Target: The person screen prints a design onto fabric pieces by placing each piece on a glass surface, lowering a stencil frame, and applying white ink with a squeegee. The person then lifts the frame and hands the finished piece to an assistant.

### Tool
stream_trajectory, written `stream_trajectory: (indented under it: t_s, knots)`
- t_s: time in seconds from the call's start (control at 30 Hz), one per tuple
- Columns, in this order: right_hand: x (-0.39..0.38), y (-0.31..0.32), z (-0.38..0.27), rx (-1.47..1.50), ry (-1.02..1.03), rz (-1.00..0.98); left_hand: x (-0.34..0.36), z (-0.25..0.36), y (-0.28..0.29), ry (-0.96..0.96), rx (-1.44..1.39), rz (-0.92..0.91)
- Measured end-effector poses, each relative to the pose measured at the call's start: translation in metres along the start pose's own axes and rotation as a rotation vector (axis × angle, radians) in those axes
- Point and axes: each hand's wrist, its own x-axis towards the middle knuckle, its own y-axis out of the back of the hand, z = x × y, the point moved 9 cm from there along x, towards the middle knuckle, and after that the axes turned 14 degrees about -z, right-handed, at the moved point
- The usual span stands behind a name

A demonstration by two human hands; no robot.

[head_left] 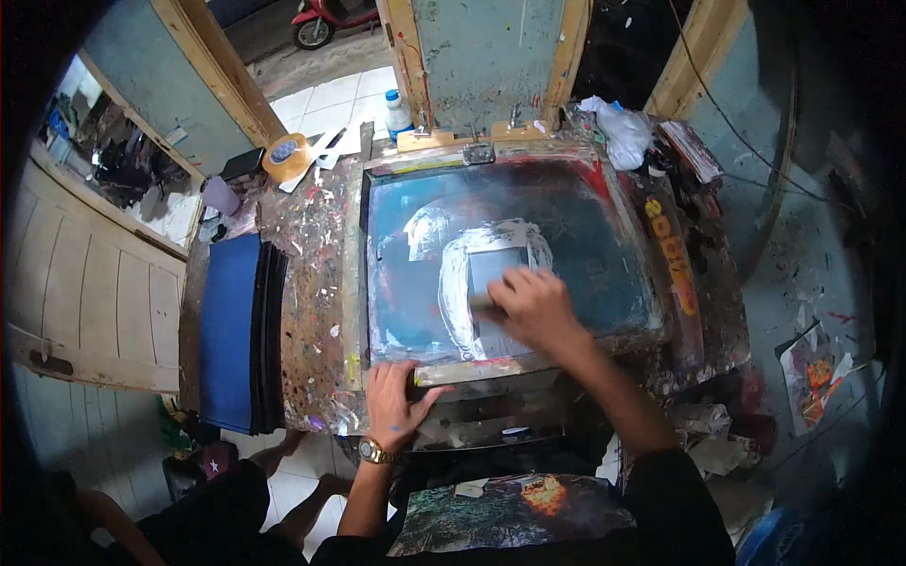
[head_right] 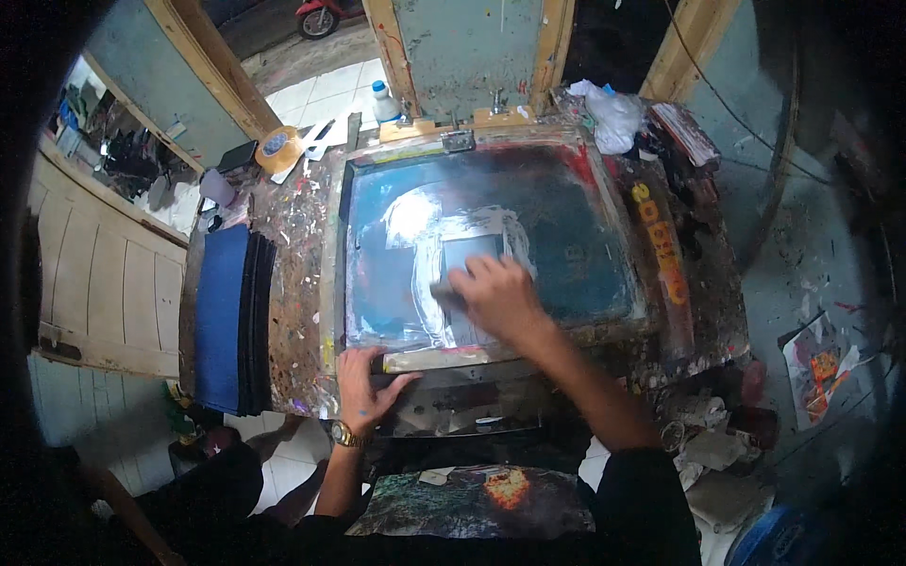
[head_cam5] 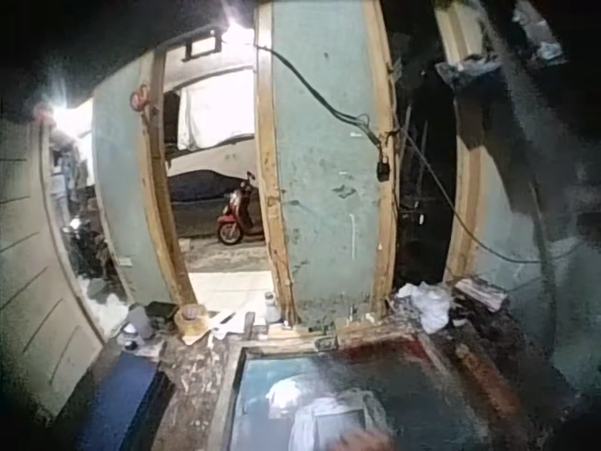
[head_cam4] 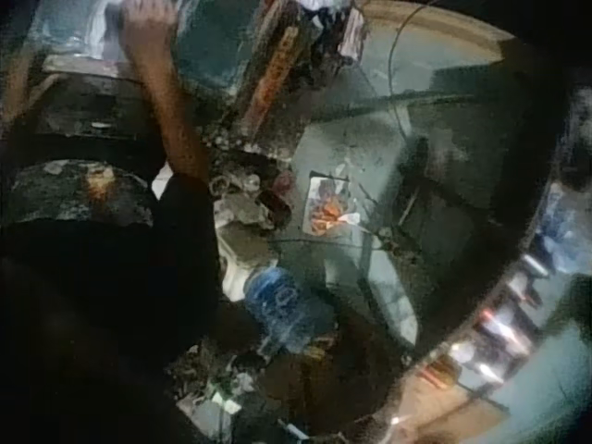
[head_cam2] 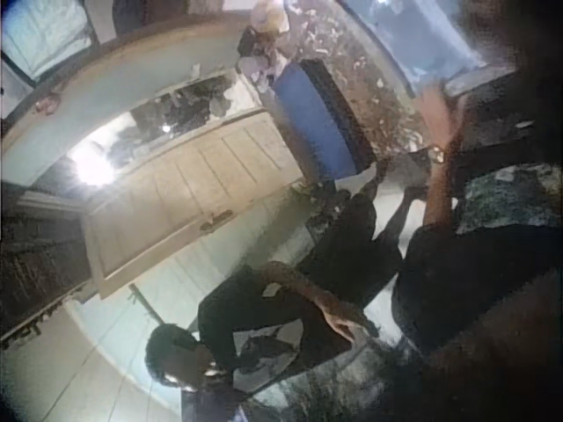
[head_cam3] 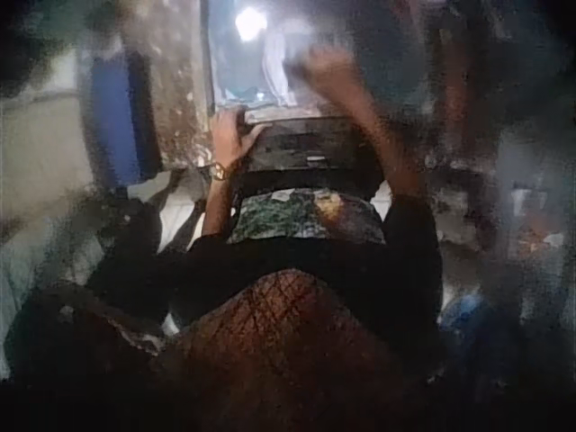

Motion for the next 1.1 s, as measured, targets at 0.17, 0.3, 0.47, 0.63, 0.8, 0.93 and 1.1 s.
stream_trajectory:
  t_s: [0.17, 0.3, 0.47, 0.63, 0.8, 0.93, 1.1]
  knots:
    - [0.088, -0.007, 0.067, -0.009, 0.033, 0.052, 0.002, 0.001, -0.003, -0.01, -0.023, 0.015]
    - [0.114, -0.008, 0.086, 0.054, 0.05, -0.117, -0.003, -0.007, -0.02, -0.013, -0.012, -0.005]
    - [0.087, -0.018, 0.077, -0.028, -0.029, -0.039, 0.0, -0.01, -0.028, -0.016, -0.001, -0.021]
    - [0.029, -0.015, 0.025, 0.096, -0.041, -0.025, -0.007, -0.013, -0.027, 0.002, -0.009, -0.025]
    - [0.086, -0.029, 0.079, 0.151, -0.03, -0.218, -0.002, -0.009, -0.028, -0.011, 0.03, -0.016]
    - [0.1, -0.019, 0.093, 0.043, 0.013, -0.075, 0.001, -0.013, -0.033, 0.054, 0.011, -0.07]
    - [0.018, -0.022, 0.017, 0.037, -0.027, 0.05, -0.006, -0.013, -0.03, 0.015, 0.034, -0.031]
